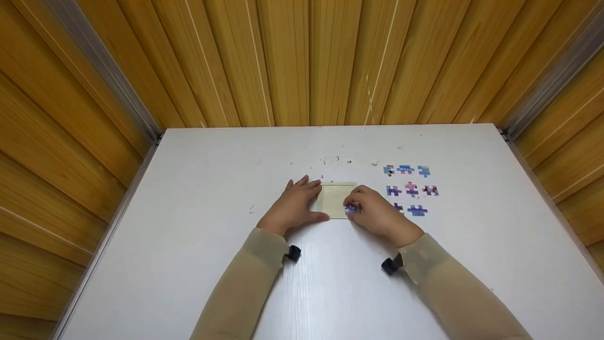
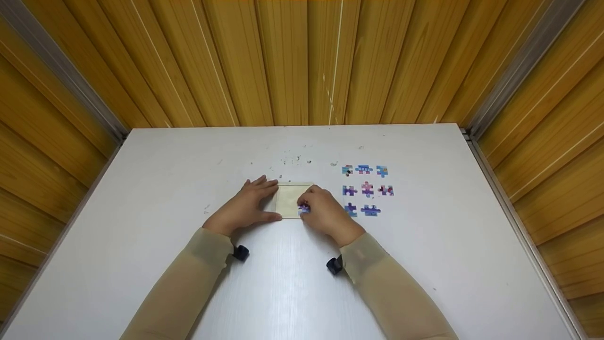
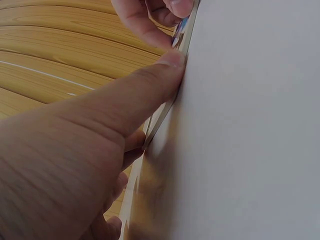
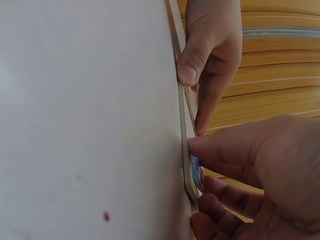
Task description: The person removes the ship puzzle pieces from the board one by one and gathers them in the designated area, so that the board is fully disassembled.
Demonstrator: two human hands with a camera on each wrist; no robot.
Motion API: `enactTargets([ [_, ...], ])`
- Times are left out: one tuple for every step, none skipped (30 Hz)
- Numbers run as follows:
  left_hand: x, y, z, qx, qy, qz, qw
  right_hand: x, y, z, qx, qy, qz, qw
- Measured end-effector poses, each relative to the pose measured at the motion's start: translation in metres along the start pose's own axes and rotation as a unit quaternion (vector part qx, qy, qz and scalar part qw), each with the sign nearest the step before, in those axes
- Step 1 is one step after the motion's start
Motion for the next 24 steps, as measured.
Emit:
enactTargets([
  [0.0, -0.0001, 0.0, -0.001, 0.0, 0.0, 1.0, -0.0001, 0.0001, -0.0001, 0.001, 0.0, 0.0, 1.0],
  [0.0, -0.0002, 0.0001, -0.001, 0.0, -0.001, 1.0, 0.0, 0.0001, -0.0002, 0.002, -0.003, 0.005, 1.0],
  [-0.0001, -0.0004, 0.0002, -0.001, 0.0, -0.001, 1.0, 0.0, 0.0002, -0.0003, 0.003, -0.005, 0.009, 0.9999],
  [-0.0001, -0.0004, 0.0002, -0.002, 0.001, -0.001, 1.0, 0.0004, 0.0004, -0.0004, 0.003, -0.008, 0.015, 0.9999],
  [-0.0003, -0.0005, 0.0003, -0.002, 0.002, -0.001, 1.0, 0.0005, 0.0007, -0.0003, 0.003, -0.009, 0.02, 0.9997],
  [-0.0004, -0.0006, 0.0004, -0.002, 0.002, 0.0, 1.0, 0.0007, 0.0009, -0.0003, 0.003, -0.01, 0.023, 0.9997],
  [-0.0005, -0.0005, 0.0004, -0.002, 0.003, 0.0, 1.0, 0.0012, 0.001, -0.0002, 0.003, -0.012, 0.027, 0.9996],
  [-0.0006, -0.0006, 0.0005, -0.002, 0.004, 0.001, 1.0, 0.0015, 0.0011, -0.0002, 0.004, -0.014, 0.031, 0.9994],
  [-0.0007, -0.0005, 0.0006, -0.002, 0.004, 0.002, 1.0, 0.0018, 0.0012, -0.0002, 0.005, -0.015, 0.03, 0.9994],
  [-0.0007, -0.0003, 0.0006, -0.002, 0.005, 0.002, 1.0, 0.0022, 0.0012, -0.0003, 0.007, -0.016, 0.029, 0.9994],
  [-0.0008, -0.0003, 0.0007, -0.002, 0.006, 0.003, 1.0, 0.0025, 0.0013, -0.0004, 0.008, -0.016, 0.028, 0.9994],
  [-0.0008, -0.0003, 0.0007, -0.002, 0.007, 0.003, 1.0, 0.0027, 0.0014, -0.0006, 0.01, -0.016, 0.027, 0.9994],
  [-0.0009, -0.0003, 0.0008, -0.003, 0.008, 0.003, 1.0, 0.003, 0.0012, -0.0006, 0.01, -0.018, 0.028, 0.9994],
  [-0.0011, -0.0005, 0.001, -0.003, 0.009, 0.003, 1.0, 0.0032, 0.0012, -0.0008, 0.011, -0.017, 0.026, 0.9994],
  [-0.0012, -0.0006, 0.0012, -0.003, 0.01, 0.003, 0.9999, 0.0034, 0.0011, -0.0008, 0.011, -0.016, 0.025, 0.9995],
  [-0.0015, -0.0009, 0.0015, -0.003, 0.01, 0.002, 0.9999, 0.0037, 0.0011, -0.0007, 0.01, -0.015, 0.026, 0.9995],
  [-0.0017, -0.0009, 0.0017, -0.003, 0.01, 0.002, 0.9999, 0.0038, 0.0011, -0.0008, 0.009, -0.015, 0.027, 0.9995],
  [-0.0018, -0.0008, 0.0018, -0.003, 0.01, 0.001, 0.9999, 0.0036, 0.0013, -0.0009, 0.008, -0.016, 0.027, 0.9995],
  [-0.0019, -0.0008, 0.002, -0.003, 0.01, -0.001, 0.9999, 0.0035, 0.0014, -0.001, 0.006, -0.017, 0.028, 0.9995],
  [-0.002, -0.0009, 0.0021, -0.003, 0.01, -0.001, 0.9999, 0.0032, 0.0016, -0.0012, 0.005, -0.017, 0.027, 0.9995],
  [-0.0019, -0.0007, 0.002, -0.004, 0.009, -0.002, 0.9999, 0.0029, 0.0017, -0.0015, 0.003, -0.018, 0.028, 0.9994],
  [-0.0018, -0.0003, 0.0019, -0.004, 0.009, -0.003, 0.9999, 0.0025, 0.0019, -0.0018, 0.002, -0.02, 0.029, 0.9994],
  [-0.0015, -0.0001, 0.0015, -0.004, 0.01, -0.004, 0.9999, 0.0021, 0.002, -0.0023, 0.0, -0.02, 0.027, 0.9994],
  [-0.0012, 0.0, 0.0011, -0.004, 0.01, -0.004, 0.9999, 0.0018, 0.0023, -0.0027, -0.002, -0.02, 0.024, 0.9995],
])
Point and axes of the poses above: each hand's wrist, its own y-axis away from the middle knuckle, its own z-axis out of the palm, x = y × z, the point moved 5 cm from there along -y, towards the middle knuckle, and after that the axes turned 7 degrees about -z, right-handed, at the moved point
